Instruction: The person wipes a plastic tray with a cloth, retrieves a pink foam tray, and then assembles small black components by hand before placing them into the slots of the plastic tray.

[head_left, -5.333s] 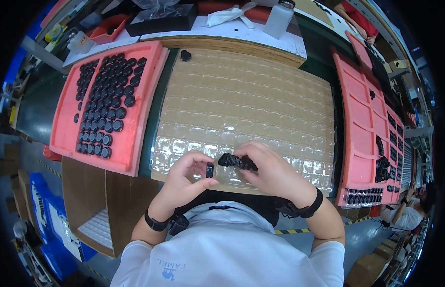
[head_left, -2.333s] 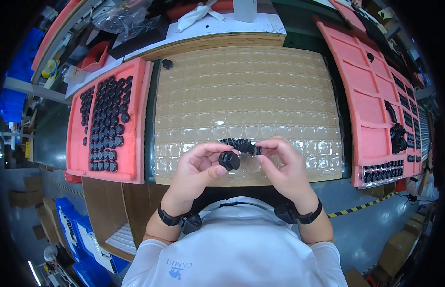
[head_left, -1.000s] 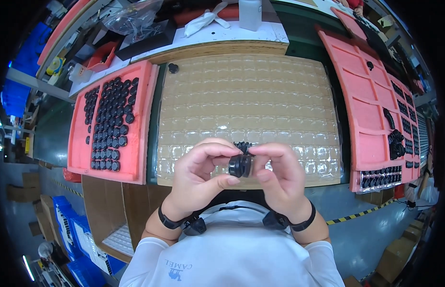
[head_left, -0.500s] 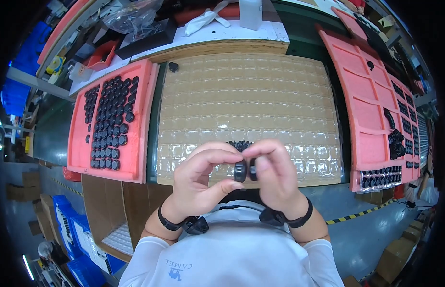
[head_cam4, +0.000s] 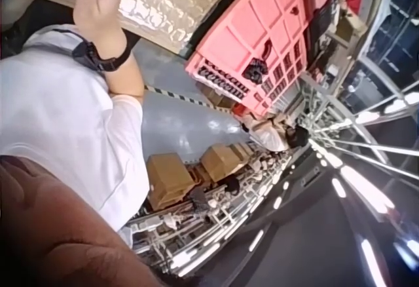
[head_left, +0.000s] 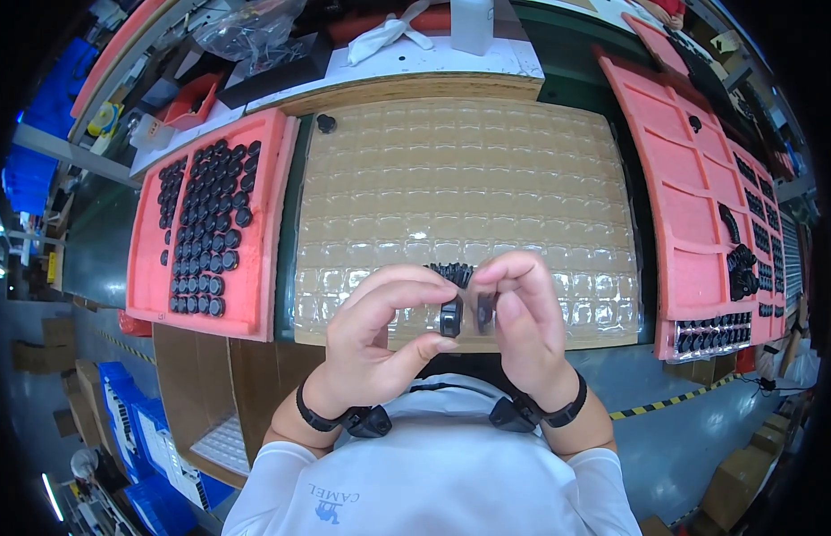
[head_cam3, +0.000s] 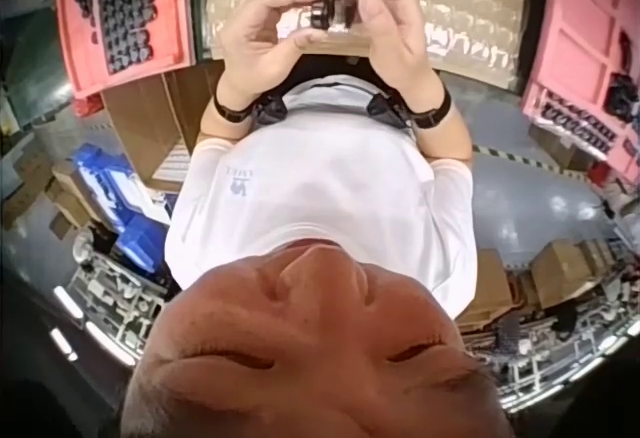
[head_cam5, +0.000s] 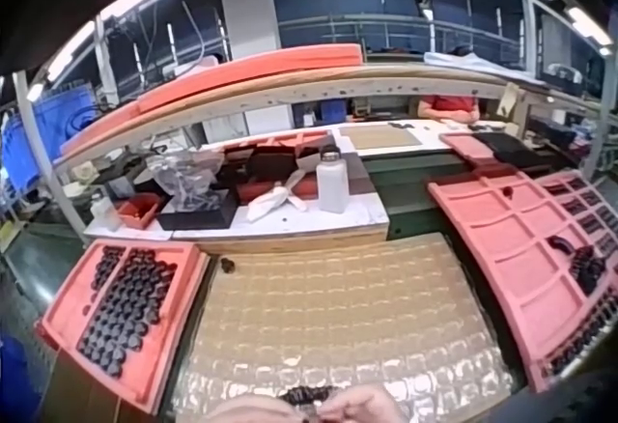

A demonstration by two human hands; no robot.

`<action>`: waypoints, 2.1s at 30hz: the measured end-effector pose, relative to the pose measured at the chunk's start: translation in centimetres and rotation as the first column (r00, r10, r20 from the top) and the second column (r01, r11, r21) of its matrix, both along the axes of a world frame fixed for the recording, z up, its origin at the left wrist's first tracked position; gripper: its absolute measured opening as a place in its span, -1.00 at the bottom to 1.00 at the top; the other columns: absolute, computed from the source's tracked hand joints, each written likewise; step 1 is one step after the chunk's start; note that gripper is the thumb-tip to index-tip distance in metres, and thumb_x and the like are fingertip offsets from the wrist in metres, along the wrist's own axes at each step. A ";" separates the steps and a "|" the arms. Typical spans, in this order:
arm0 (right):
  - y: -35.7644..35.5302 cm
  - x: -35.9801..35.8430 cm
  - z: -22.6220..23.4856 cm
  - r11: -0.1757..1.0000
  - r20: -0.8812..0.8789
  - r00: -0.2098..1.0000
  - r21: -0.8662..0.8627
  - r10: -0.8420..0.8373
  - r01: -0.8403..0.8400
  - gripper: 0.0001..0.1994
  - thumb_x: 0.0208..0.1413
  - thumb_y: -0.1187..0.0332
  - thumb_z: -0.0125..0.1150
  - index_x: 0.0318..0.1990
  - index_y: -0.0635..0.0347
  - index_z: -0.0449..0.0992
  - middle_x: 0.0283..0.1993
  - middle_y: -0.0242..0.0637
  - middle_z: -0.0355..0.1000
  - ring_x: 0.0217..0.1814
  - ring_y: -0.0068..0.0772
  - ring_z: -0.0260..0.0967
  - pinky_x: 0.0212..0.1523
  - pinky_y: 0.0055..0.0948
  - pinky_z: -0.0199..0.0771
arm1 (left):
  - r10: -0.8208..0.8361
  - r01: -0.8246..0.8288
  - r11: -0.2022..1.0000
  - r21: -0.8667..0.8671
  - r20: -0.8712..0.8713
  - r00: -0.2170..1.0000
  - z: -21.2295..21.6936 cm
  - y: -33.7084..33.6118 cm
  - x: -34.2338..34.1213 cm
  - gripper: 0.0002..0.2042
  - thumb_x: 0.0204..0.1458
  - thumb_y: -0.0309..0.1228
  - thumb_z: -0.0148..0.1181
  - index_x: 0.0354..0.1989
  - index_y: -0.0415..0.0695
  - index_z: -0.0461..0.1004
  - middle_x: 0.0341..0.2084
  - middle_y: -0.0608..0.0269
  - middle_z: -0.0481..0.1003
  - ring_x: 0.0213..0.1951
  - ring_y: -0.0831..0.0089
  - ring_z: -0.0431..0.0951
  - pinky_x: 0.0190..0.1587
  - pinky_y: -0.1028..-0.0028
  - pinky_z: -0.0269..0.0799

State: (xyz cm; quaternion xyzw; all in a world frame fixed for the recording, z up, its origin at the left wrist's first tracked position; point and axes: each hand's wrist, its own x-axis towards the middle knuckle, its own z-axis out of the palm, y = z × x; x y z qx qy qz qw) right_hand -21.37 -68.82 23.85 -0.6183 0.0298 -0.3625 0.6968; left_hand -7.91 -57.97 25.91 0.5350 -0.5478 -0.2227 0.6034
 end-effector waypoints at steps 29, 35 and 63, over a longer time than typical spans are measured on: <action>0.4 -1.1 2.4 0.785 -0.030 0.952 -0.574 -0.304 0.233 -0.53 -0.14 0.20 0.40 -0.07 0.17 0.41 -0.29 -0.29 0.26 -0.28 -0.39 0.20 -0.29 -0.44 0.22 | -0.229 0.427 0.904 -0.015 -0.861 0.454 0.4 0.7 0.5 -0.53 -0.04 -0.22 0.27 -0.16 -0.44 0.39 -0.28 -0.06 0.48 -0.27 0.25 0.54 -0.21 0.36 0.48; 0.5 -3.3 3.4 0.725 0.038 0.976 -0.663 -0.215 0.186 -0.56 -0.14 0.18 0.39 -0.09 0.07 0.40 -0.33 -0.37 0.28 -0.35 -0.39 0.22 -0.34 -0.39 0.22 | -0.236 0.493 0.869 0.027 -0.855 0.463 3.0 1.4 0.2 -0.56 -0.02 -0.22 0.25 -0.22 -0.45 0.41 -0.31 -0.10 0.48 -0.27 0.21 0.54 -0.21 0.34 0.47; -2.5 8.5 4.9 0.842 -0.463 0.886 -0.490 -0.031 -0.226 -0.77 -0.01 0.51 0.20 -0.15 0.31 0.47 -0.21 -0.24 0.34 -0.24 -0.43 0.35 -0.21 -0.53 0.38 | 0.022 0.032 0.997 0.074 -0.632 0.775 -4.0 3.8 5.3 -0.62 0.06 -0.35 0.18 -0.02 -0.27 0.28 -0.14 0.14 0.41 -0.11 0.43 0.45 -0.01 0.42 0.39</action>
